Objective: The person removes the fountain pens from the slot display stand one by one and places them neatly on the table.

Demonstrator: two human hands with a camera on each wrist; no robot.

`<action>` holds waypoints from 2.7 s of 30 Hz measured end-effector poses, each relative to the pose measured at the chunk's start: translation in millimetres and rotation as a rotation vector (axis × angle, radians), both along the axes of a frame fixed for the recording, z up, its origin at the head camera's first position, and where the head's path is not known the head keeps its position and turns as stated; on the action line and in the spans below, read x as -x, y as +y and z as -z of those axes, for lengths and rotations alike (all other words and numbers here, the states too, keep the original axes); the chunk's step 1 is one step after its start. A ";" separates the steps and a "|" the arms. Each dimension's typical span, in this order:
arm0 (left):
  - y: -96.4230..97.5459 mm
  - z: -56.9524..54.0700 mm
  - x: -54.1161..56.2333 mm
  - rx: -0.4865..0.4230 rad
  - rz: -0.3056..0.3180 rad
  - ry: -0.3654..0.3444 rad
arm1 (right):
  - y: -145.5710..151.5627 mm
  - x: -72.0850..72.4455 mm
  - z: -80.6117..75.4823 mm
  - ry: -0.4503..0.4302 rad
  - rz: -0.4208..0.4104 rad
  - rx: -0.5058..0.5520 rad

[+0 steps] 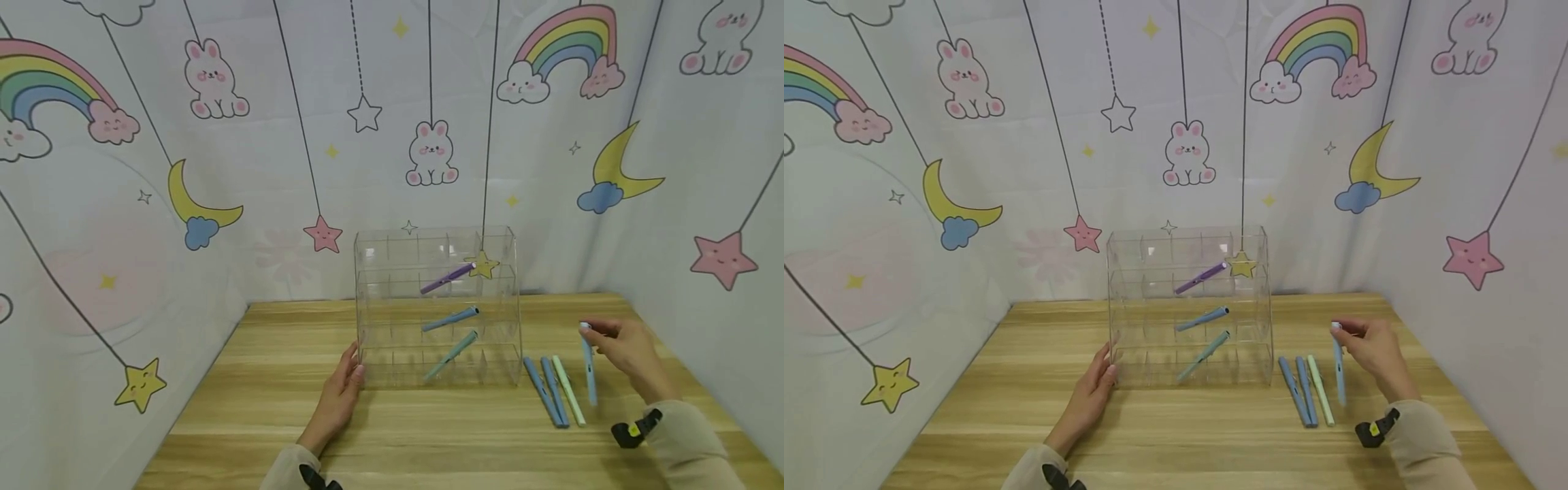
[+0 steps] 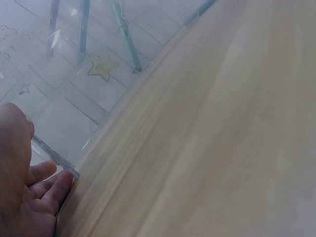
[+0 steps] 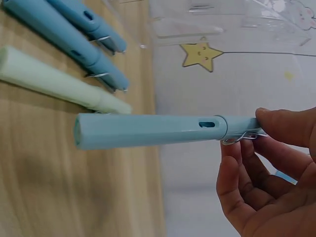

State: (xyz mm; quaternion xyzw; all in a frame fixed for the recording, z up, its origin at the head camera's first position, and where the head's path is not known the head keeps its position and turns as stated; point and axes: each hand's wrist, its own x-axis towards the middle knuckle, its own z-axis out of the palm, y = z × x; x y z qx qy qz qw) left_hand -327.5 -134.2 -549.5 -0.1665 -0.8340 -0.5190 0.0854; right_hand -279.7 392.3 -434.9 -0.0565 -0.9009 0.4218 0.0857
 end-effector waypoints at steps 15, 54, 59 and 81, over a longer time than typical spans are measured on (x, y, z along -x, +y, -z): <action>1.8 -1.6 -2.1 0.007 0.006 0.012 | 8.8 14.2 34.1 -0.124 -0.019 -0.026; 0.9 -1.1 -2.4 0.011 0.003 0.004 | 3.1 31.2 63.3 -0.123 -0.071 -0.202; 1.2 -0.9 -1.9 0.005 -0.001 0.006 | 2.4 32.5 62.9 -0.110 -0.067 -0.225; 1.1 -2.0 -3.4 -0.010 0.011 -0.010 | -11.4 21.9 30.0 -0.096 -0.045 -0.072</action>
